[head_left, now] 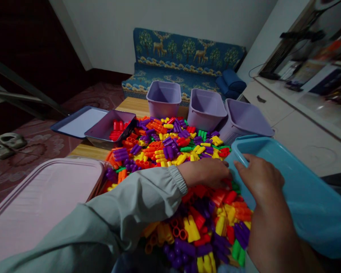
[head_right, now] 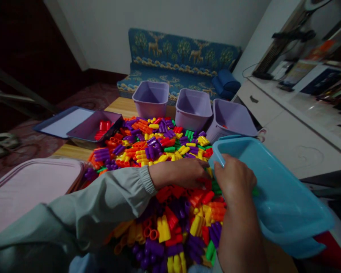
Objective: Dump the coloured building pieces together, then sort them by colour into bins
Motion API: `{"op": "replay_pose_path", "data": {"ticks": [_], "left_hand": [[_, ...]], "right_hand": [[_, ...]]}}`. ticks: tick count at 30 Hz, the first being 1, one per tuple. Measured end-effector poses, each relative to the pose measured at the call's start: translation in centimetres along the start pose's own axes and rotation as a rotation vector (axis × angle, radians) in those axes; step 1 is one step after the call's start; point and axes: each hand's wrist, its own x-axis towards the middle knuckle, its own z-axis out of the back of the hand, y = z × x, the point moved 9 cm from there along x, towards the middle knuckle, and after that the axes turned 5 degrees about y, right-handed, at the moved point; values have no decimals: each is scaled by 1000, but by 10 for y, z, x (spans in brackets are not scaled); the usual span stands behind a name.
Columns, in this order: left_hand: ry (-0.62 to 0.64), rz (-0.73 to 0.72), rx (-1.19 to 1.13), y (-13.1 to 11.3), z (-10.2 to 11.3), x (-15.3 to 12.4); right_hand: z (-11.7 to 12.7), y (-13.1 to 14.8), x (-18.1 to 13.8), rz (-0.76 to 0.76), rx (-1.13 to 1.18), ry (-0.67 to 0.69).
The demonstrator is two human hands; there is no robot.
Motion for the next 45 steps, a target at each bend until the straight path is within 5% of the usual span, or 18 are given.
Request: {"op": "replay_pose_path", "data": {"ticks": [5, 11, 15, 22, 26, 37, 45], "left_hand": [[-111, 51, -52, 0, 24, -42], [-274, 394, -22, 37, 37, -107], [-465, 627, 40, 67, 31, -143], [-445, 795, 9, 89, 1, -158], [-436, 821, 60, 89, 3, -155], [-654, 833, -51, 114, -1, -171], [-740, 840, -90, 117, -1, -179]], "right_hand": [[4, -2, -1, -34, 110, -29], [26, 6, -9, 86, 292, -286], [43, 35, -24, 300, 567, -449], [-14, 119, -33, 641, 674, -29], [-32, 138, -42, 717, 507, 3], [-41, 104, -13, 482, 734, -211], [-49, 95, -7, 418, 1029, -181]]}}
